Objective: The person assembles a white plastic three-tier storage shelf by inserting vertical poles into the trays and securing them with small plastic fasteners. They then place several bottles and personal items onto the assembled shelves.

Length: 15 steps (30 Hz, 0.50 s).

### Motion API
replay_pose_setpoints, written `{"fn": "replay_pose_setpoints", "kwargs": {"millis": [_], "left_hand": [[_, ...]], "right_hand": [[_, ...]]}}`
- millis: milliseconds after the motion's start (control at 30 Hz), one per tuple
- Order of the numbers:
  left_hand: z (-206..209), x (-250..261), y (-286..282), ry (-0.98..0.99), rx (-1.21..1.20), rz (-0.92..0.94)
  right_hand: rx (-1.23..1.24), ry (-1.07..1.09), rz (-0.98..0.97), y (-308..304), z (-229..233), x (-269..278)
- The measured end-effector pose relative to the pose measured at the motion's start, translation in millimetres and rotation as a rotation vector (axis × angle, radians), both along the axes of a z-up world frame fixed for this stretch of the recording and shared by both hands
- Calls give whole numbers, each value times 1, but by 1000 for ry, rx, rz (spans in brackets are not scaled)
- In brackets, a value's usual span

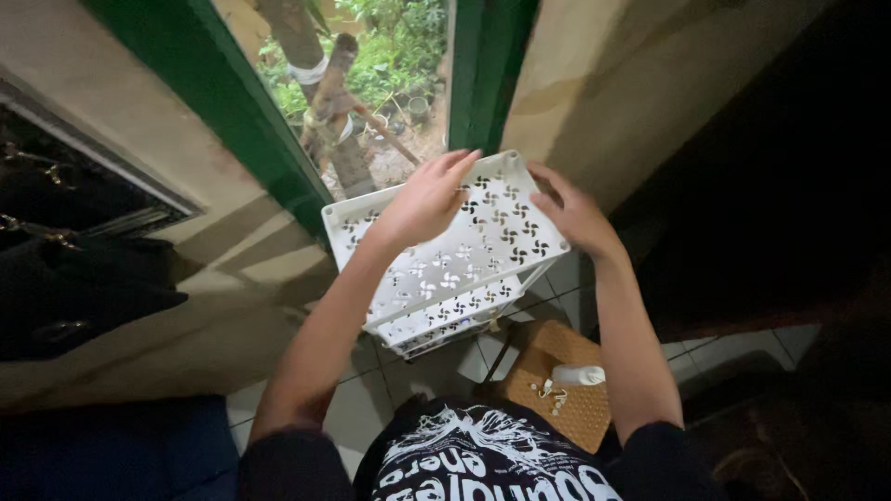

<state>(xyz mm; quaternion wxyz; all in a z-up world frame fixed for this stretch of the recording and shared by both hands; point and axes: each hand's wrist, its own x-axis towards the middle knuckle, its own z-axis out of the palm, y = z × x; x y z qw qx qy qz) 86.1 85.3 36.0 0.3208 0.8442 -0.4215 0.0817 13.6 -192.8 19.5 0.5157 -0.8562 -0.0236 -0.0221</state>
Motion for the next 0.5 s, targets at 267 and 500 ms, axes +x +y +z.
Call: {"fn": "replay_pose_setpoints", "kwargs": {"millis": [267, 500], "left_hand": [[-16, -108, 96, 26, 133, 626], [-22, -110, 92, 20, 263, 643]], "right_hand": [[-154, -126, -47, 22, -13, -21], [-43, -104, -117, 20, -23, -25]]}}
